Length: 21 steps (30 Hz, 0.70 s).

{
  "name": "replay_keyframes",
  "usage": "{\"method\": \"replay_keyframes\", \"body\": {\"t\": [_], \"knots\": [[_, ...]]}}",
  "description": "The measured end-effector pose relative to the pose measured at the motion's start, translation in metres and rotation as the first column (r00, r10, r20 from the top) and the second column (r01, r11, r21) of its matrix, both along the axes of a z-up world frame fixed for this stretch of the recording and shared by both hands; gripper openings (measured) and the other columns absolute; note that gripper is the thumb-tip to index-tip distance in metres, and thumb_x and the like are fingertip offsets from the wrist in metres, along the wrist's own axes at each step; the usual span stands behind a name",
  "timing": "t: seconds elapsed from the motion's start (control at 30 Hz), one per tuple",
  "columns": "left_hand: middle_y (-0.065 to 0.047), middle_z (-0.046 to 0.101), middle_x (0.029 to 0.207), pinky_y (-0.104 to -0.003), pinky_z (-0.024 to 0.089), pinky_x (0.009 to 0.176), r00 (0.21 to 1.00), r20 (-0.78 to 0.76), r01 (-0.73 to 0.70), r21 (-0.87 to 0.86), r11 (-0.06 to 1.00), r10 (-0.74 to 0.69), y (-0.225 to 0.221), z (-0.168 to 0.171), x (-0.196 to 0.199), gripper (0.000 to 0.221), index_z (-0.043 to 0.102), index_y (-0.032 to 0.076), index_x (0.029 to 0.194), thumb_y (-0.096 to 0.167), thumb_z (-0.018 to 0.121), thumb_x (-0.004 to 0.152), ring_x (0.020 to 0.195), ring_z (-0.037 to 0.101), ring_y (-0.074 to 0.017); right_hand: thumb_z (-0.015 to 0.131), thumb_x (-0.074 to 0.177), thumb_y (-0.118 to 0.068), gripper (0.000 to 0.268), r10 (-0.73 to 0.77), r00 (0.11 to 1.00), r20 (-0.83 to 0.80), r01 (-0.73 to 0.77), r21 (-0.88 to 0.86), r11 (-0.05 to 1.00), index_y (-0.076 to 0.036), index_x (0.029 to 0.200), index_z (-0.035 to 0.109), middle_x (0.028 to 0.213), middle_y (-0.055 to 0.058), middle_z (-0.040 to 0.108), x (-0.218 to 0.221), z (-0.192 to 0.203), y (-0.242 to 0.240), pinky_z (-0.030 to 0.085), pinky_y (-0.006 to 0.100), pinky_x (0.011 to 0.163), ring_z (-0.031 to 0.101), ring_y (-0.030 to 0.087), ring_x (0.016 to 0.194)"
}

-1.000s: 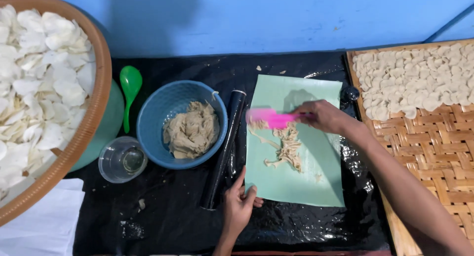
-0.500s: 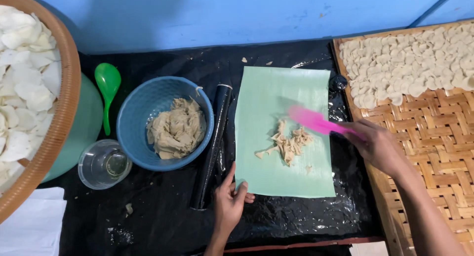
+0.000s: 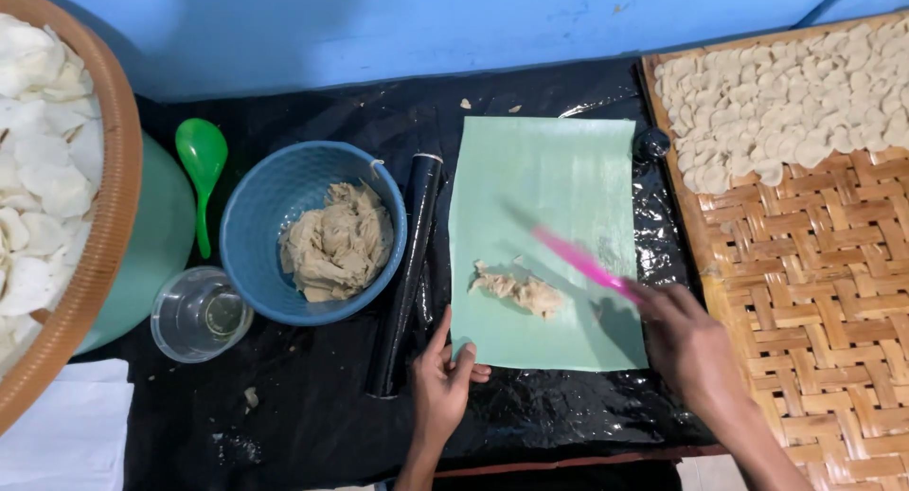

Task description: Flattening dough and cutting out circular shapes to make krupuk crackers.

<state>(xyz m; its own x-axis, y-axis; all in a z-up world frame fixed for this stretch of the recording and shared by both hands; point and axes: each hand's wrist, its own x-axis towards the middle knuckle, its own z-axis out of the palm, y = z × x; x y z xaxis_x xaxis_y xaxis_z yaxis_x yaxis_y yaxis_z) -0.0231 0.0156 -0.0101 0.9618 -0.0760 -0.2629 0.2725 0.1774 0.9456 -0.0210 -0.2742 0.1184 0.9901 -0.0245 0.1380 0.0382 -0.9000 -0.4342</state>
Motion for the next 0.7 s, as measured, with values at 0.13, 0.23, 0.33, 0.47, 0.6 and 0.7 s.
{"method": "replay_keyframes", "body": {"t": [0.13, 0.23, 0.33, 0.47, 0.6, 0.7], "knots": [[-0.014, 0.079, 0.088, -0.027, 0.061, 0.059, 0.998, -0.053, -0.015, -0.004, 1.000, 0.015, -0.002, 0.009, 0.000, 0.062, 0.036, -0.002, 0.155, 0.006, 0.059, 0.098, 0.066, 0.072, -0.0124, 0.066, 0.090, -0.007, 0.045, -0.201, 0.977, -0.070, 0.197, -0.067, 0.978, -0.015, 0.134, 0.066, 0.098, 0.015, 0.068, -0.038, -0.004, -0.017, 0.055, 0.047, 0.065, 0.068, 0.039, 0.078], [-0.015, 0.079, 0.089, -0.028, 0.061, 0.058, 0.998, -0.050, -0.042, -0.013, 0.999, 0.041, -0.004, 0.008, 0.001, 0.061, 0.038, -0.003, 0.155, 0.005, 0.058, 0.098, 0.065, 0.071, -0.0128, 0.065, 0.095, -0.012, 0.039, -0.303, 0.946, -0.116, 0.281, -0.171, 0.944, -0.017, 0.134, 0.065, 0.103, 0.014, 0.069, -0.076, -0.029, -0.023, 0.055, 0.050, 0.065, 0.068, 0.041, 0.078], [-0.015, 0.079, 0.090, -0.028, 0.061, 0.058, 0.997, -0.065, -0.040, -0.013, 0.999, 0.039, -0.004, 0.013, 0.002, 0.062, 0.036, -0.002, 0.154, 0.005, 0.058, 0.097, 0.065, 0.072, -0.0134, 0.062, 0.094, -0.013, 0.039, -0.391, 0.918, -0.071, 0.385, -0.081, 0.919, -0.017, 0.133, 0.066, 0.106, 0.015, 0.070, -0.108, -0.058, -0.008, 0.055, 0.050, 0.064, 0.068, 0.043, 0.079], [-0.014, 0.080, 0.088, -0.028, 0.063, 0.058, 0.997, -0.072, -0.018, 0.055, 0.998, 0.022, -0.006, 0.016, 0.002, 0.063, 0.035, -0.001, 0.155, 0.006, 0.058, 0.097, 0.066, 0.074, -0.0132, 0.061, 0.091, -0.016, 0.042, -0.331, 0.929, -0.168, 0.341, 0.032, 0.940, -0.018, 0.133, 0.065, 0.100, 0.013, 0.072, -0.102, -0.055, 0.025, 0.059, 0.047, 0.068, 0.073, 0.039, 0.078], [-0.013, 0.078, 0.087, -0.027, 0.062, 0.059, 1.000, 0.008, -0.030, 0.015, 0.999, 0.030, -0.004, -0.003, -0.002, 0.062, 0.036, -0.002, 0.156, 0.005, 0.059, 0.098, 0.066, 0.071, -0.0118, 0.062, 0.093, -0.015, 0.040, -0.202, 0.963, -0.176, 0.218, 0.078, 0.973, -0.014, 0.133, 0.062, 0.106, 0.018, 0.071, -0.069, -0.048, 0.038, 0.056, 0.048, 0.066, 0.069, 0.044, 0.083], [-0.011, 0.077, 0.090, -0.026, 0.061, 0.059, 0.998, 0.035, -0.045, -0.021, 0.999, 0.046, -0.006, -0.007, -0.005, 0.062, 0.037, -0.001, 0.156, 0.005, 0.059, 0.098, 0.066, 0.070, -0.0104, 0.060, 0.096, -0.016, 0.037, -0.175, 0.981, -0.085, 0.184, 0.118, 0.976, -0.012, 0.133, 0.061, 0.106, 0.018, 0.070, -0.048, -0.038, 0.052, 0.056, 0.047, 0.067, 0.069, 0.043, 0.085]]}}
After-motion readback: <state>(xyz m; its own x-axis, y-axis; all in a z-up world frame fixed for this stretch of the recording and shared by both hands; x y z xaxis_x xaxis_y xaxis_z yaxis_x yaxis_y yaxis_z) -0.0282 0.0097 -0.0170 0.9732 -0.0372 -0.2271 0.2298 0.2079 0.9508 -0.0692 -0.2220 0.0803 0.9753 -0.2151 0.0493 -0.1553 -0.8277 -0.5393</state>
